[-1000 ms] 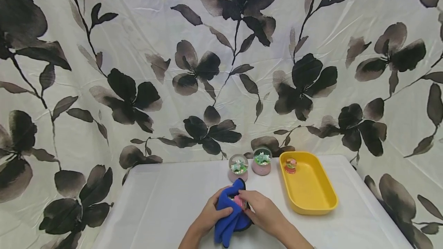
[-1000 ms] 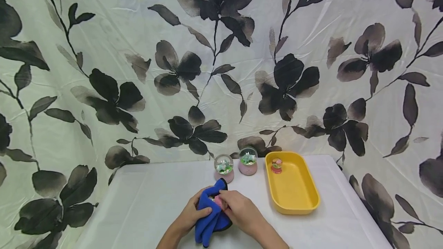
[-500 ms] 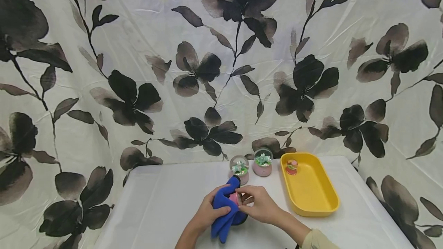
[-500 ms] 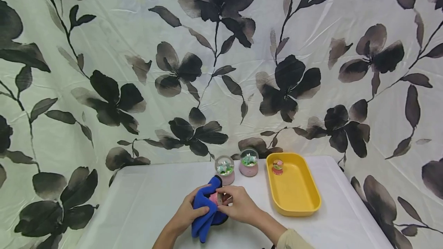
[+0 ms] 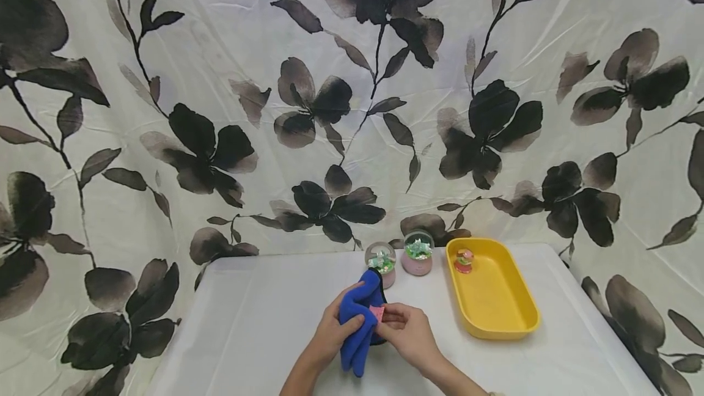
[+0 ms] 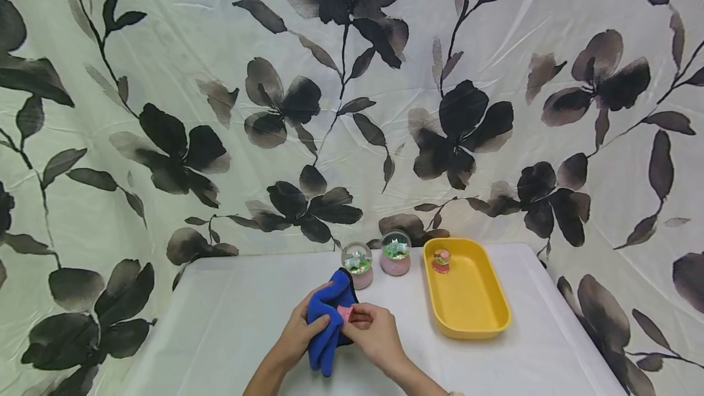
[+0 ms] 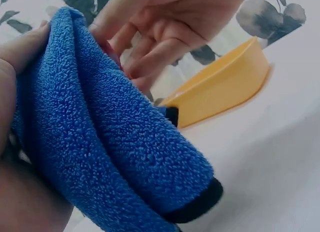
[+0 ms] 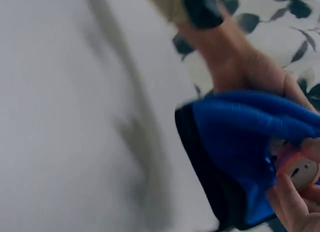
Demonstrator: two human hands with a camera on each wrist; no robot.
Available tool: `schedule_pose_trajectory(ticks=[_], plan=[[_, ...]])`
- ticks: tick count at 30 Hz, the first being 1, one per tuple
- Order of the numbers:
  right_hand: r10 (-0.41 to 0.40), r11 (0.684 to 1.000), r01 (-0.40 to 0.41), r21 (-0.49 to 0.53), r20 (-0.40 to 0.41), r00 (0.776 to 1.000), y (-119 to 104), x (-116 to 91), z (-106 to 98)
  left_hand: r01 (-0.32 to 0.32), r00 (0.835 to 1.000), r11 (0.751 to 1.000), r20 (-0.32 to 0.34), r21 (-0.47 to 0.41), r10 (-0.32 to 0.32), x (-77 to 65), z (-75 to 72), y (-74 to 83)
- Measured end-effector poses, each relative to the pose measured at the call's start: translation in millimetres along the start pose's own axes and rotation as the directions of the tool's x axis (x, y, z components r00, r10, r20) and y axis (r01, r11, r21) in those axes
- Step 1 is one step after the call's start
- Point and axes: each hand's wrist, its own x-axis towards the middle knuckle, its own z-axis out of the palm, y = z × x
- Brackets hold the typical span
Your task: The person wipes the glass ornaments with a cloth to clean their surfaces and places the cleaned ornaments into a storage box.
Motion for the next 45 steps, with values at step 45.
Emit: schedule_pose_trajectory(ticks=[45], plan=[[0.353,0.787,-0.455,0.415,0.302,0.886,-5,17,-16,-0.012,1.0,0.995,0.002,0.095,0.012,-7.9,-5.0,4.7]])
